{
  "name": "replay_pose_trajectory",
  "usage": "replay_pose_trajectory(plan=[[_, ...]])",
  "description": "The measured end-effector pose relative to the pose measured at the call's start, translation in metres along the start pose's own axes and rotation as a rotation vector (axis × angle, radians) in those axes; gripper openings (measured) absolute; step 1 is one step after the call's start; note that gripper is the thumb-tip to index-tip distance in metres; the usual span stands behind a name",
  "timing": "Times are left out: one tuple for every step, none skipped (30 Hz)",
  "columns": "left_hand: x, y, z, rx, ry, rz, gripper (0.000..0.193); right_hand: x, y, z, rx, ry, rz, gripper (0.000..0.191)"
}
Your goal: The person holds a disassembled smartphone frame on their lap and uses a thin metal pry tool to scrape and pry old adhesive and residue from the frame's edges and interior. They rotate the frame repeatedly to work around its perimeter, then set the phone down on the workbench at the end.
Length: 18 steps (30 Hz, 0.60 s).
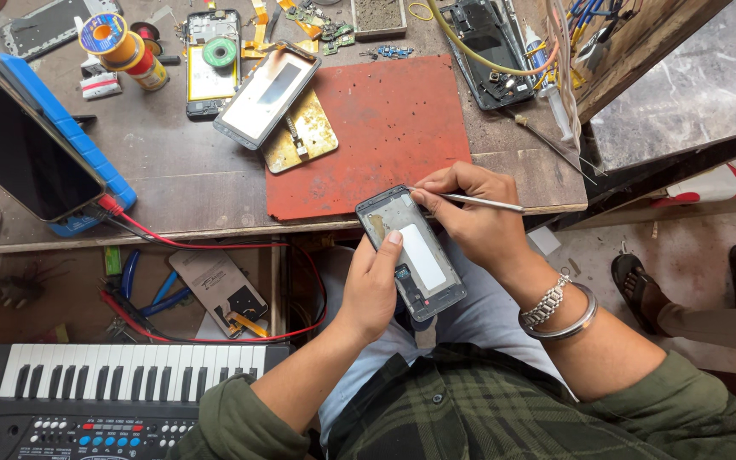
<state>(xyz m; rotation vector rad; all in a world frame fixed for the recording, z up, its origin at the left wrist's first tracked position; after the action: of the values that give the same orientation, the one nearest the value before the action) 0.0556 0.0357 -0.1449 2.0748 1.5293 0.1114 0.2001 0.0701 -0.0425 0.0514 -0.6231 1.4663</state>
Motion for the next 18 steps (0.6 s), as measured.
replay_pose_trajectory(plan=[[0.000,0.000,0.000,0.008,0.009,-0.001,0.033,0.000,0.000,0.001,-0.064,-0.010,-0.010,0.012],[0.000,0.001,-0.001,0.017,0.017,-0.003,0.034,0.000,0.001,0.002,-0.129,-0.018,-0.020,0.011],[-0.001,0.001,-0.001,0.024,0.024,-0.003,0.034,0.001,0.000,0.002,-0.195,-0.025,-0.030,0.010],[-0.001,0.003,0.000,0.029,0.027,0.000,0.035,0.001,-0.001,0.002,-0.116,-0.022,-0.033,0.010],[-0.001,0.003,-0.001,0.037,0.032,0.001,0.035,0.001,-0.001,0.001,-0.034,-0.019,-0.037,0.010],[-0.002,0.003,-0.001,0.044,0.035,0.002,0.036,0.001,-0.003,-0.001,0.048,-0.015,-0.039,0.009],[-0.002,0.003,-0.001,0.039,0.036,0.006,0.036,0.001,-0.005,0.000,0.050,-0.033,-0.022,0.010],[-0.002,0.003,-0.001,0.032,0.037,0.011,0.037,0.001,-0.008,0.000,0.050,-0.050,-0.004,0.011],[-0.002,0.004,-0.001,0.024,0.037,0.017,0.037,0.000,-0.009,0.001,0.049,-0.066,0.013,0.012],[-0.002,0.004,-0.002,0.032,0.036,0.016,0.037,-0.001,-0.009,0.001,0.010,-0.075,0.024,0.013],[-0.002,0.004,-0.002,0.040,0.036,0.014,0.037,-0.001,-0.008,0.002,-0.029,-0.084,0.035,0.014],[-0.002,0.004,-0.002,0.048,0.036,0.011,0.038,-0.002,-0.007,0.002,-0.067,-0.094,0.047,0.014],[-0.002,0.004,-0.002,0.043,0.031,0.010,0.038,-0.003,-0.006,0.002,-0.075,-0.090,0.041,0.014],[-0.002,0.005,-0.002,0.038,0.026,0.009,0.038,-0.003,-0.005,0.003,-0.082,-0.087,0.034,0.014],[-0.002,0.005,-0.002,0.035,0.022,0.009,0.037,-0.003,-0.004,0.003,-0.089,-0.084,0.027,0.014],[-0.002,0.005,-0.003,0.040,0.022,0.008,0.037,-0.003,-0.004,0.006,-0.096,-0.107,0.015,0.015],[-0.002,0.005,-0.003,0.043,0.021,0.007,0.037,-0.003,-0.003,0.009,-0.104,-0.129,0.003,0.016],[-0.002,0.005,-0.002,0.046,0.019,0.007,0.037,-0.004,-0.003,0.012,-0.114,-0.149,-0.008,0.016]])
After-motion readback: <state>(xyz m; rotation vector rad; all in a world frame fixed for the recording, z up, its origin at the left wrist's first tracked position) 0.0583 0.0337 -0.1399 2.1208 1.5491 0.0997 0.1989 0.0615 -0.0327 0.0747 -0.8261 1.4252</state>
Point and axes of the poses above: each hand's wrist, its own x-axis towards the middle knuckle, its own y-axis out of the palm, z = x × y, the point moved 8 cm from there along x, towards the middle knuckle, and after that the axes turned 7 degrees about -y, right-handed, at the moved point
